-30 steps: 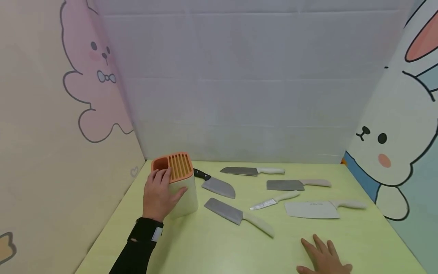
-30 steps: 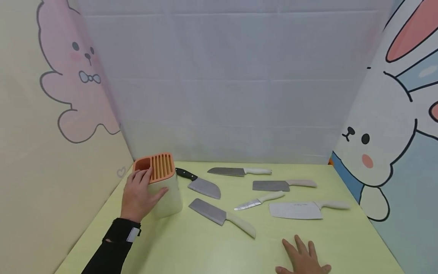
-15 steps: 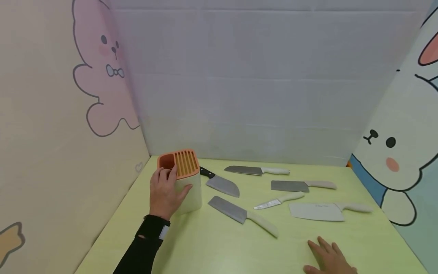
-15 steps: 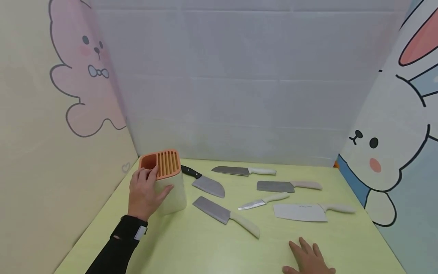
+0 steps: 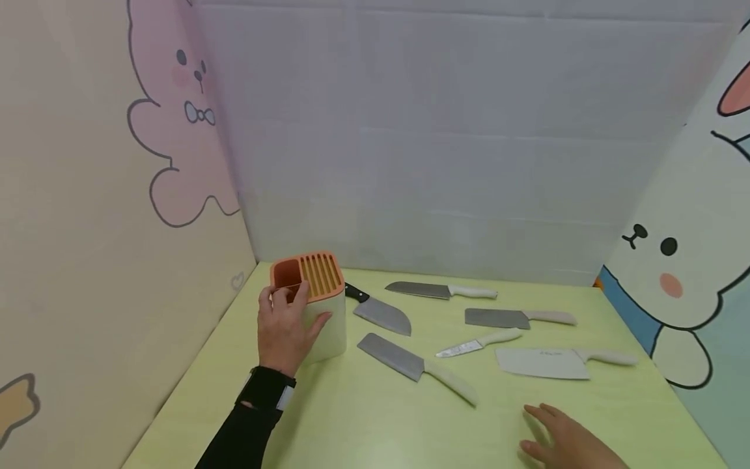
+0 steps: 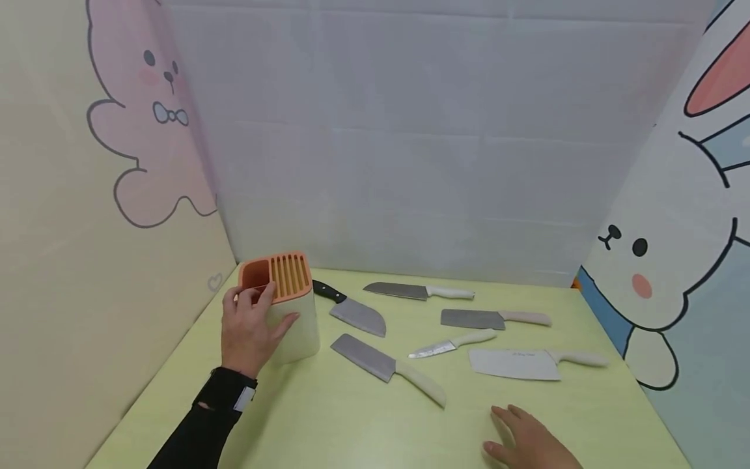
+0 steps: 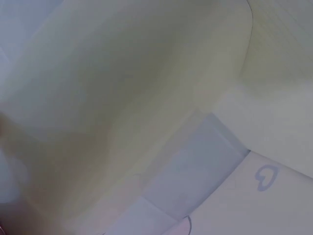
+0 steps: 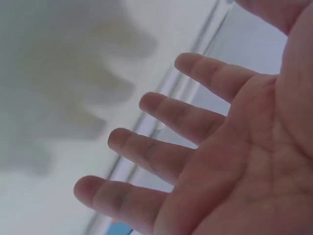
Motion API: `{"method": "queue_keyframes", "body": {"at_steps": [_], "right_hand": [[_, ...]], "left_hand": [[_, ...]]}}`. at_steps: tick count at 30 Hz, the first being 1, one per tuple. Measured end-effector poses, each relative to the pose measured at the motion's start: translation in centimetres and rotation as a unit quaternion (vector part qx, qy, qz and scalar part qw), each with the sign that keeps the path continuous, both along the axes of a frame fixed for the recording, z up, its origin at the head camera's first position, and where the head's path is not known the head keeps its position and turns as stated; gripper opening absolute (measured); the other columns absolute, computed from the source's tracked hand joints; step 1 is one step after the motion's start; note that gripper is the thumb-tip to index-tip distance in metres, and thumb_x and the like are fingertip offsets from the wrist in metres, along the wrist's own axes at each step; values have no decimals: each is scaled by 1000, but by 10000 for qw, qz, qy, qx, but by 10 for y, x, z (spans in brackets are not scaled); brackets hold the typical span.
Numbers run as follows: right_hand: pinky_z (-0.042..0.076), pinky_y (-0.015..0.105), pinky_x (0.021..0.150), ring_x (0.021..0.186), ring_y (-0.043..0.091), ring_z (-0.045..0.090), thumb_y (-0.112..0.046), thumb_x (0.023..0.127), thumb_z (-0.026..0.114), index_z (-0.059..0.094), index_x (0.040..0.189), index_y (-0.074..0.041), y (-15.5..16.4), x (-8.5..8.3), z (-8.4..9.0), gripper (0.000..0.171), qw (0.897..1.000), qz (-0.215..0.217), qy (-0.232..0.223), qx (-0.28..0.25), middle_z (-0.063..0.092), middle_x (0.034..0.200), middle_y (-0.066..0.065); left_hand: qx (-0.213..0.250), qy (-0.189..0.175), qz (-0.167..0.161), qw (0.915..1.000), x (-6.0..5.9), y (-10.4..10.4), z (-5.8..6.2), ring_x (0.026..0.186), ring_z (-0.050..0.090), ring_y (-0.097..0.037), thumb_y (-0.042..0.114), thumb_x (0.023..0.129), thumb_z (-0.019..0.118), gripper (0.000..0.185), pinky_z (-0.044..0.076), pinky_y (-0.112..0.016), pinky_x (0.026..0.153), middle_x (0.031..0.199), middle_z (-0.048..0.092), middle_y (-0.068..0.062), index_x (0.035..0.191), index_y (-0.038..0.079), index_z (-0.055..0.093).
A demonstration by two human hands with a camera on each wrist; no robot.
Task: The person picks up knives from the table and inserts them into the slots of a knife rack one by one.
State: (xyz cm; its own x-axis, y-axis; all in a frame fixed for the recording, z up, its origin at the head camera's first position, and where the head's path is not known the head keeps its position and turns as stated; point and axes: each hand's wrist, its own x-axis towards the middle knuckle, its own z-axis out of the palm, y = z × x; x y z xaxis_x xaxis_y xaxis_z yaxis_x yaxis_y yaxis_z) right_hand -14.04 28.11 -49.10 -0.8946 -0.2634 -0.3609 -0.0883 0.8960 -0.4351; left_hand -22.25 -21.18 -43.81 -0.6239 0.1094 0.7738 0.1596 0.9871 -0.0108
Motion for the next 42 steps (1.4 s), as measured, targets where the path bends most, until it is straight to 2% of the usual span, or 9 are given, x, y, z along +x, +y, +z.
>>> {"method": "queue_keyframes", "body": {"at_steps": [5, 9, 12, 15, 20, 26, 33, 37, 42], "right_hand": [[39, 60, 94, 122, 43, 49, -49, 84, 67, 54, 134, -6, -30, -15, 48, 68, 9979, 459, 406, -186, 53, 133, 21], [42, 57, 94, 121, 39, 51, -49, 88, 63, 52, 136, -8, -60, -46, 71, 64, 9927, 1045, 461, -394, 54, 134, 16], [45, 54, 91, 118, 38, 54, -46, 91, 59, 52, 136, -7, -81, -74, 77, 60, 9863, 1466, 527, -549, 55, 133, 15], [47, 51, 90, 116, 37, 56, -42, 93, 59, 54, 134, -6, -101, -100, 77, 55, 9821, 1677, 653, -561, 58, 129, 15], [48, 49, 91, 114, 34, 58, -38, 94, 59, 56, 131, -4, -130, -128, 76, 50, 9796, 1787, 826, -412, 61, 123, 16], [46, 48, 93, 116, 35, 56, -33, 95, 58, 55, 132, -3, -157, -141, 79, 47, 9779, 1862, 913, -270, 59, 125, 20], [47, 46, 92, 114, 33, 57, -33, 95, 59, 55, 132, -5, -179, -151, 97, 47, 9748, 2045, 849, 256, 59, 127, 17], [47, 45, 91, 110, 30, 60, -35, 94, 60, 56, 132, -7, -184, -156, 118, 48, 9654, 2327, 902, 756, 60, 127, 13], [40, 48, 101, 123, 34, 51, -34, 94, 60, 54, 135, -6, -184, -156, 159, 50, 9537, 2499, 742, 1502, 54, 135, 14]], "left_hand": [[52, 4, 77, 10000, 2, 2, 1, 113, 44, -46, 51, 69, 81, 82, 43, -55, 93, 106, 54, -25, 134, 10, 55], [138, 113, -12, 9998, 2, 2, 0, 112, 45, -47, 51, 67, 82, 81, 43, -57, 91, 106, 55, -25, 132, 11, 57], [222, 148, -50, 9996, 2, 4, -2, 112, 46, -47, 50, 67, 83, 80, 45, -56, 89, 107, 54, -25, 132, 11, 58], [296, 90, -78, 9995, 3, 7, -2, 113, 45, -47, 50, 67, 83, 80, 46, -56, 88, 109, 54, -25, 133, 12, 57], [341, -90, -118, 9993, 9, 15, -2, 117, 43, -46, 49, 70, 81, 78, 46, -55, 89, 116, 53, -24, 134, 13, 56], [332, -21, -60, 9994, 15, 18, -1, 118, 43, -44, 49, 69, 82, 78, 46, -55, 88, 120, 52, -22, 133, 13, 56], [413, -105, 57, 9991, 21, 16, 1, 120, 42, -44, 51, 69, 81, 78, 45, -58, 88, 120, 52, -22, 134, 15, 55], [483, -110, 204, 9986, 26, 15, 4, 122, 41, -43, 51, 69, 81, 78, 44, -58, 89, 120, 52, -21, 134, 15, 54], [568, -151, 153, 9982, 28, 16, 6, 123, 40, -43, 51, 71, 80, 76, 43, -59, 90, 122, 52, -21, 134, 16, 54]]}}
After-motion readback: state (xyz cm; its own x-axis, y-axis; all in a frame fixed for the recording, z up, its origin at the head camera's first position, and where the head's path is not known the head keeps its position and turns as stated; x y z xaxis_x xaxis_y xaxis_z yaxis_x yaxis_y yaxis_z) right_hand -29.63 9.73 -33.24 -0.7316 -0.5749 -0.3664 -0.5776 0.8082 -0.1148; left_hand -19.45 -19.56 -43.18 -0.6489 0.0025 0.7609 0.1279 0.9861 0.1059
